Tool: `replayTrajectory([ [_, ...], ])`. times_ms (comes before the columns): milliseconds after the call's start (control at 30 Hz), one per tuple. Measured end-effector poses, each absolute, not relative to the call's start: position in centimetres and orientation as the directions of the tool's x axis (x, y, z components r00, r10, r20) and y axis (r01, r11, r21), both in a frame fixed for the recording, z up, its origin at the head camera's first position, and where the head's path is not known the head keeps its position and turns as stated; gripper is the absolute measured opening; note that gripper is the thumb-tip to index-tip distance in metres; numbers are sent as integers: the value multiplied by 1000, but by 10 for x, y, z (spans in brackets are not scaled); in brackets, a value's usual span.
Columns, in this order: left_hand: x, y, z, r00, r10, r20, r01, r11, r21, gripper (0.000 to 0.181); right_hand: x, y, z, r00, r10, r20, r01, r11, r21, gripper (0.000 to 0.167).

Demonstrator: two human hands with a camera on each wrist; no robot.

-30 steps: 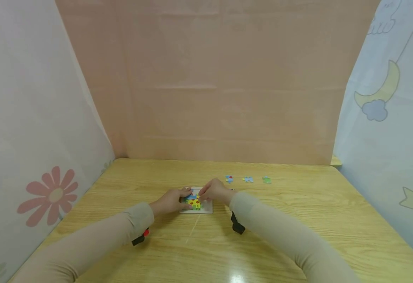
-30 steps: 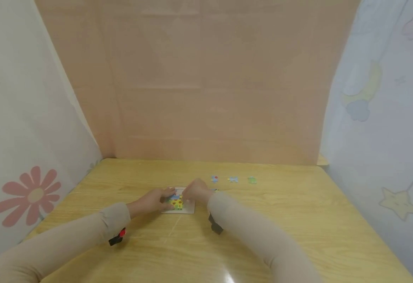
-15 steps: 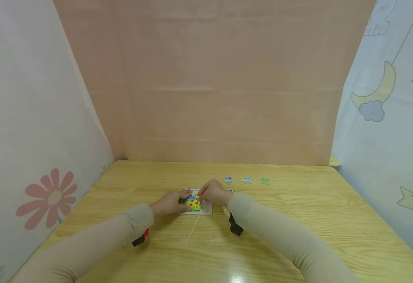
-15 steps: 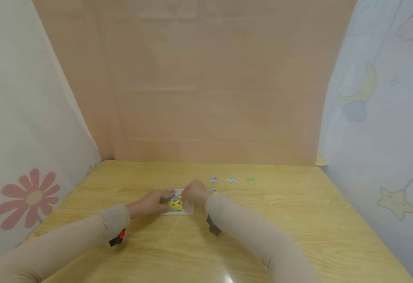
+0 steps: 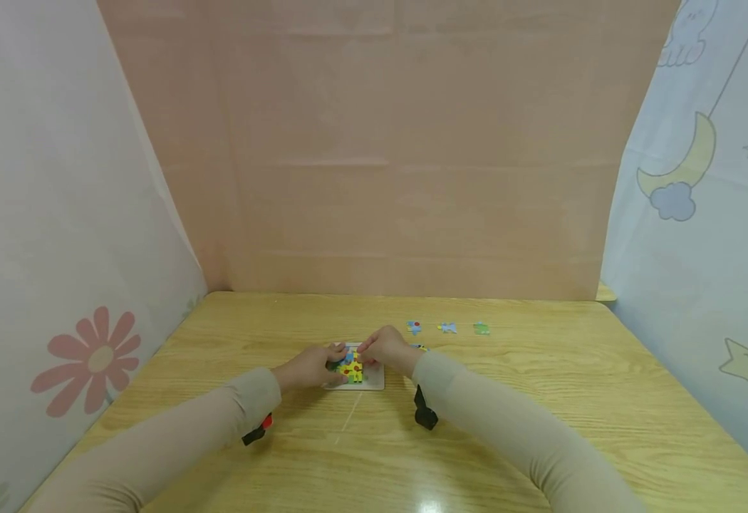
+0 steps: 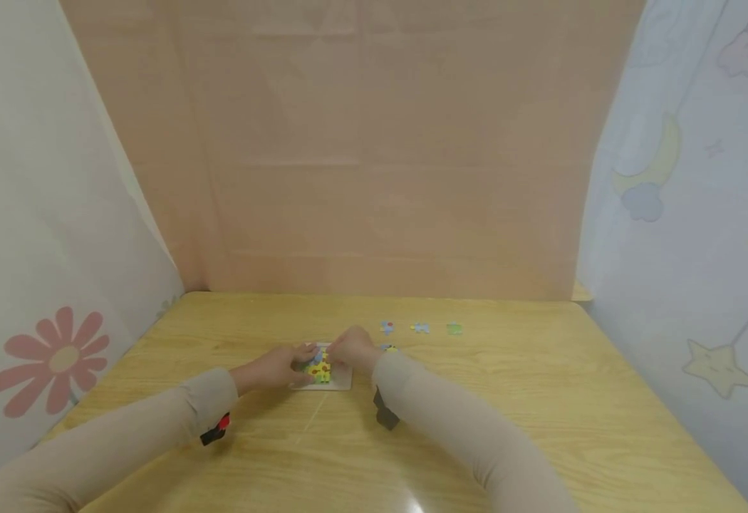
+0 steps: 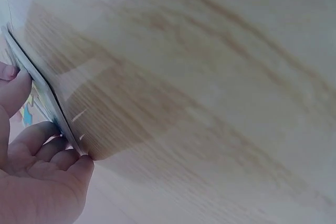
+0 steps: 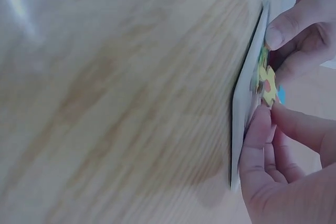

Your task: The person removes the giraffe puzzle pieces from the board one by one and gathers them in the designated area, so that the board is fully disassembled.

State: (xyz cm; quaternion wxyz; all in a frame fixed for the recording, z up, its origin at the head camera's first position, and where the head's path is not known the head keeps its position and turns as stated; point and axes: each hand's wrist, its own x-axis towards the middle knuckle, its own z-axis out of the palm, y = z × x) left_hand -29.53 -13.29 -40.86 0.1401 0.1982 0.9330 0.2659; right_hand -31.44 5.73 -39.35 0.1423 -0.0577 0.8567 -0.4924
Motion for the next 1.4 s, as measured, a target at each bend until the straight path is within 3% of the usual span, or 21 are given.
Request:
replayTrajectory([
  [633, -295, -132, -406, -891, 414, -185, 247, 785, 569, 67, -323, 82, -384, -950, -214, -226, 155, 304, -940, 19],
  [1100, -296, -130, -409, -918, 370, -144, 221, 777, 589, 69, -323, 141, -364, -972, -164, -170, 100, 366, -925, 26],
  [1400, -294, -129, -408, -910, 387, -146, 233, 770, 594, 70, -322, 181, -370, -982, -121, -146, 82, 424, -902, 24],
])
